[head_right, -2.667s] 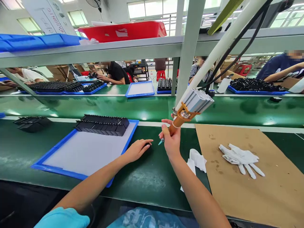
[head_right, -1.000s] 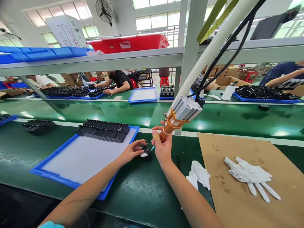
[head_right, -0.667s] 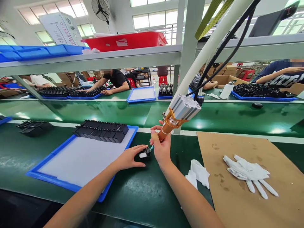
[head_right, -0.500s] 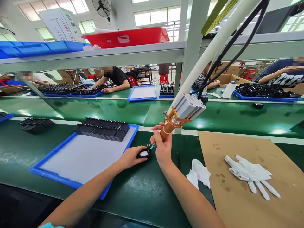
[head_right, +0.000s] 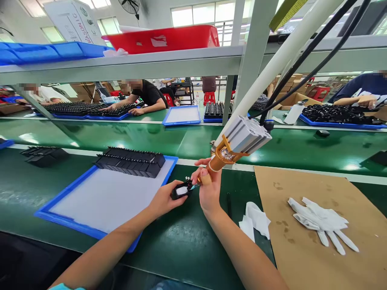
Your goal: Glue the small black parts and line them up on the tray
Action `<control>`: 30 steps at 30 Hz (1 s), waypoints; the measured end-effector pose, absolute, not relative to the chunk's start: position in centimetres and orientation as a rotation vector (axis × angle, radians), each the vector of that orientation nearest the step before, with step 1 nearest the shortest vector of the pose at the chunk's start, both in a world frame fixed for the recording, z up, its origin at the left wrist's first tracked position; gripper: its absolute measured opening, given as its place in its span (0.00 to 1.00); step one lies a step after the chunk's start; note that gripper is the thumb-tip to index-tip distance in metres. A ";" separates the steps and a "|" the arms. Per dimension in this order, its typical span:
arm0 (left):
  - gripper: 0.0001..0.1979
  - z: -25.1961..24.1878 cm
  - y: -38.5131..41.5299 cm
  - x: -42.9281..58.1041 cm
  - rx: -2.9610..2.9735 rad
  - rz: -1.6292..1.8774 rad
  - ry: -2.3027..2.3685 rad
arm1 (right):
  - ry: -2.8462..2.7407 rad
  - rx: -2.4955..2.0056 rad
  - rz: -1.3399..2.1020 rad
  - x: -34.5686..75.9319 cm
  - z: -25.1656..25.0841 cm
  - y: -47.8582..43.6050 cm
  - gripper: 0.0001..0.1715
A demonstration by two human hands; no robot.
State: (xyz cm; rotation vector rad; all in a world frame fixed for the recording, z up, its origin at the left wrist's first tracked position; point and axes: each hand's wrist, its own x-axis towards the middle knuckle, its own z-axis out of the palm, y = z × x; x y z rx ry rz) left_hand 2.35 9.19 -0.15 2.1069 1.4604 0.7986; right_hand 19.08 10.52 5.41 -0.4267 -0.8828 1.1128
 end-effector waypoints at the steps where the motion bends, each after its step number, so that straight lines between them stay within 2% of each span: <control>1: 0.16 -0.1 9.2 2.4 2.104 0.802 1.449 | -0.885 -0.426 1.100 19.1 5.4 10.5 0.11; 6: 0.16 -0.1 9.2 2.4 2.069 0.791 1.430 | -0.875 -0.411 1.092 19.1 5.5 10.6 0.08; 12: 0.17 -0.2 9.2 2.5 2.074 0.762 1.471 | -0.876 -0.420 1.119 19.1 5.7 10.4 0.17; 21: 0.21 -0.6 9.2 3.2 2.010 0.705 1.417 | -0.877 -0.437 1.130 18.6 6.0 9.7 0.20; 30: 0.25 -1.1 8.5 3.9 2.012 0.806 1.183 | -0.902 -0.370 1.156 18.3 6.0 9.0 0.15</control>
